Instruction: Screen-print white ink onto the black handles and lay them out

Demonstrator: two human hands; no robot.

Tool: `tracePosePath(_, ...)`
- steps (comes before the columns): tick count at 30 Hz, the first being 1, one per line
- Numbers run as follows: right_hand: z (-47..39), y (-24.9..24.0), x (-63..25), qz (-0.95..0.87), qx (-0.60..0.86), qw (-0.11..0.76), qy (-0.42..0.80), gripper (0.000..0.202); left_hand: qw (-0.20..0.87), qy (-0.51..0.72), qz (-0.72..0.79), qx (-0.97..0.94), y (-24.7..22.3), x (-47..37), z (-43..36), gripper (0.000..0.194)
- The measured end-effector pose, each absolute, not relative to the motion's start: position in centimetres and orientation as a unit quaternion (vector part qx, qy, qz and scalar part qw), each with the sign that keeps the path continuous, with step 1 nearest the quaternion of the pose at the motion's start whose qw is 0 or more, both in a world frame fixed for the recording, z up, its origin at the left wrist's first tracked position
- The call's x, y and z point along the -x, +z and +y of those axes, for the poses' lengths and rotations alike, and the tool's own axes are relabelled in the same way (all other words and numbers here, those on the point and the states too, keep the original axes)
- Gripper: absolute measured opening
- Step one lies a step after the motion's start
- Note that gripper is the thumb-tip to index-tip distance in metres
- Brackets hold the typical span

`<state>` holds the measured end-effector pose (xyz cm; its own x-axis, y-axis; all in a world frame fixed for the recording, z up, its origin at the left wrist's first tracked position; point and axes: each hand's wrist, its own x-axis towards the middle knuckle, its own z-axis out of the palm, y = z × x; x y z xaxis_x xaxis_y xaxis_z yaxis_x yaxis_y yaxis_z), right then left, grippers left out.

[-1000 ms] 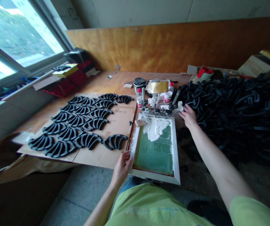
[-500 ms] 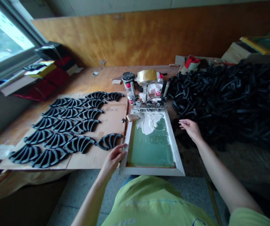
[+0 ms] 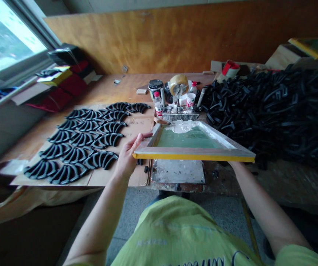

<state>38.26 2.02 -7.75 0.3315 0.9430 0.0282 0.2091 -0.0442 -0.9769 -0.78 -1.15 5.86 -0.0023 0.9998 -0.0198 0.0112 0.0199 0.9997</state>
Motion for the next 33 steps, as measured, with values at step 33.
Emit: tracePosePath(33, -0.8, -10.9, -35.8, -0.644, 0.736, 0.162, 0.133, 0.023, 0.420, 0.580, 0.469, -0.517, 8.1, -0.1, 4.3, 0.022)
